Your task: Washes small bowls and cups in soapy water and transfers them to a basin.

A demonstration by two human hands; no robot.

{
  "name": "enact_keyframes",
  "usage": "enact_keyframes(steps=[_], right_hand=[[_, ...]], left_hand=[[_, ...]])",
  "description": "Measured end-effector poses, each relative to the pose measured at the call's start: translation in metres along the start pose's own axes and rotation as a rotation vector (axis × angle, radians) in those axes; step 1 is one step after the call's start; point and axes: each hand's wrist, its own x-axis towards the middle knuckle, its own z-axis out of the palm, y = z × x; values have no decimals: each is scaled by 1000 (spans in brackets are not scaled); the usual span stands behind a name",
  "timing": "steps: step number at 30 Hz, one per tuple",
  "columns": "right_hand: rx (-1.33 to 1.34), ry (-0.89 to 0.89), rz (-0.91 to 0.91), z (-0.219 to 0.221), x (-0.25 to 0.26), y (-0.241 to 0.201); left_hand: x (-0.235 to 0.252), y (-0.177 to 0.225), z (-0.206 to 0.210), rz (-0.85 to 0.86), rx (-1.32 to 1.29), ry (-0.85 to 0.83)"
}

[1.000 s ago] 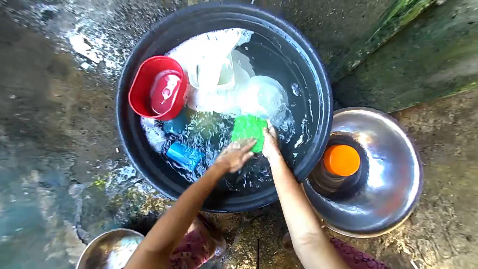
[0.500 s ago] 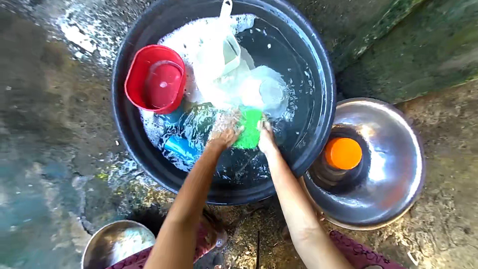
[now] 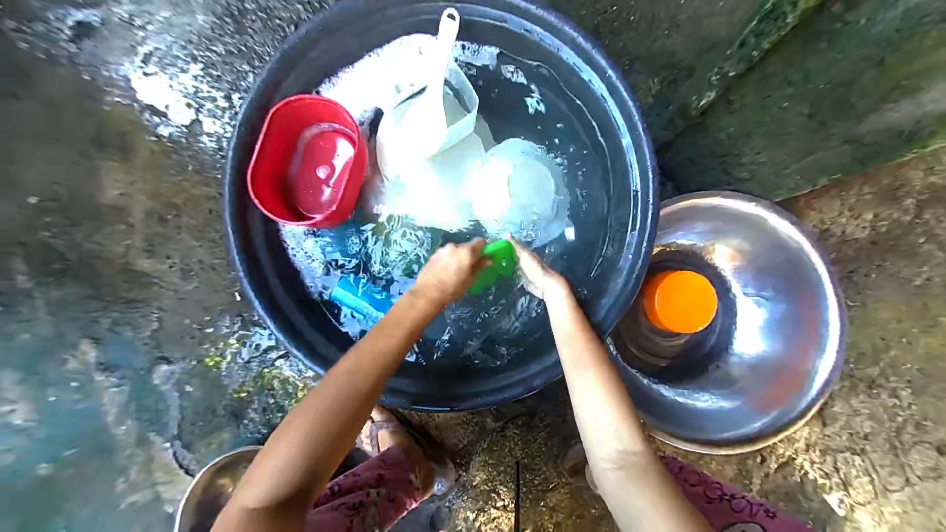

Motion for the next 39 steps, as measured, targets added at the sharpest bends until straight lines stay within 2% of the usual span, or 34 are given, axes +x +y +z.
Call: enact_keyframes(steps=[2,4,6,7,10,13,15,17,19,21,23,25,27,29,32,33,34,36,39], right_hand=[[-159,47,-29,3,1,4],[-254,85,-59,9,2,13],[-197,104,-15,18,6,26],[-103,135,15,23,7,30],[128,283,56,31,3,23],[15,521,52,19,4,16],[95,629,30,13,10,16],[135,629,-31,10,15,18],[48,562,-37,17,12,22],[-44,480,-67,27,16,28],[-16,469,-156,27,20,32],[53,505,-155,22,17,30],[46,562,-117,15,13,26],[73,660,-53,9,12,20],[118,713,-85,12,14,19],[115,717,-103,14,16,22],[111,718,-145,17,19,25],[59,658,-246,18,21,31],[-19,558,-250,20,21,36]], left_hand=[[12,-23,-7,-114,-82,55],[29,-44,1,-268,-18,-5],[44,-49,19,-358,119,-1],[50,-44,33,-355,139,68],[65,-8,81,-230,-30,248],[42,21,101,-86,-102,-18],[19,4,107,130,-28,-33],[1,-25,99,224,22,-35],[2,-45,81,141,94,-43],[23,-46,62,12,102,9],[48,-28,60,-29,28,114],[66,-12,74,30,-10,149],[70,3,84,72,-78,73],[59,5,92,199,-106,35],[25,-21,96,420,-67,90],[17,-35,93,434,-50,96],[13,-47,86,423,-27,92],[19,-62,65,275,33,20],[48,-46,48,-12,49,30]])
